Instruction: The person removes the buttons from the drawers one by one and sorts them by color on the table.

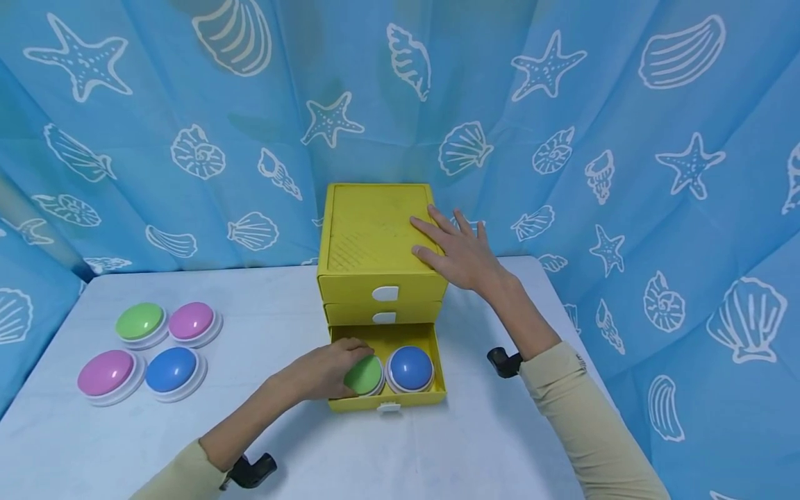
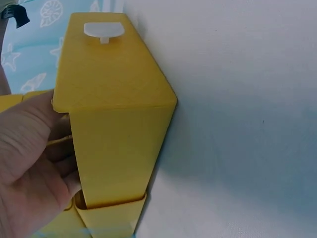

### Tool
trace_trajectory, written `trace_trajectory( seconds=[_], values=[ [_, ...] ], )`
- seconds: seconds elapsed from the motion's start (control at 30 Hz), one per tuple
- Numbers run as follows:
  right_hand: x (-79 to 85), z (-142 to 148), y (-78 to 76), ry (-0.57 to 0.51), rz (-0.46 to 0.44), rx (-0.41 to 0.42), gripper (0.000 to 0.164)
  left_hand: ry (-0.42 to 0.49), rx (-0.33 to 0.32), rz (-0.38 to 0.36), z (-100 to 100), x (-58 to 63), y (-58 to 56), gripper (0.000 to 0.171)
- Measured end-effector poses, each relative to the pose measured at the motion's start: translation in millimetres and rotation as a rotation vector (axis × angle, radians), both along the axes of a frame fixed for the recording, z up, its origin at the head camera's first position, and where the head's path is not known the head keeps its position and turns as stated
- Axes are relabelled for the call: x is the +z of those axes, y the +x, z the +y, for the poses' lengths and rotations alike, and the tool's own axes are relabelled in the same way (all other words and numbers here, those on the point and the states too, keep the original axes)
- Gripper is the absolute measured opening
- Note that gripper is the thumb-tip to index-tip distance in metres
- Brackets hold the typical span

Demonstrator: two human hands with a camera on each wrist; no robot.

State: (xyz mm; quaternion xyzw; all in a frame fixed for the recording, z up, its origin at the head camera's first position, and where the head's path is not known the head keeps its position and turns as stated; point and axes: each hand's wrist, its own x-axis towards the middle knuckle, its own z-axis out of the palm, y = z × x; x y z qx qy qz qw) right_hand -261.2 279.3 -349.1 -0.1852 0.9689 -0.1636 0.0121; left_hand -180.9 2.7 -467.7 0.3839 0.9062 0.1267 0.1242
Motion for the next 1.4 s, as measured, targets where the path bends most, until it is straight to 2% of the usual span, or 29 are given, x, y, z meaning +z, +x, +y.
trace_trajectory(
  seconds=[0.13, 0.33, 0.43, 0.57, 0.7, 1.03, 1.4],
  values=[
    [0.5, 0, -0.6, -0.004, 0.001, 0.0, 0.064, 0.049, 0.012, -0.068, -3, 3.7, -2.6, 0.07],
    [0.4, 1, 0.7, -0.004, 0.004, 0.001, 0.064, 0.209, 0.017, -0.192, -9, 12.5, -6.4, 0.073],
    [0.3, 1, 1.8, -0.008, 0.003, -0.001, 0.064, 0.266, 0.022, -0.218, -11, 19.7, -6.1, 0.076],
    [0.3, 1, 2.0, -0.014, 0.001, -0.004, 0.064, 0.298, 0.054, -0.243, -14, 30.1, -3.6, 0.08],
    [-0.3, 2, 1.8, -0.017, -0.001, -0.007, 0.064, 0.317, 0.063, -0.256, -17, 37.0, -1.0, 0.082],
    [-1.2, 1, 0.5, -0.019, -0.007, 0.0, 0.064, 0.332, 0.081, -0.24, -32, 45.0, 4.5, 0.076],
    [-0.4, 0, 0.6, -0.019, -0.004, 0.006, 0.063, 0.373, 0.191, -0.22, -78, 54.6, 12.7, 0.08]
  ],
)
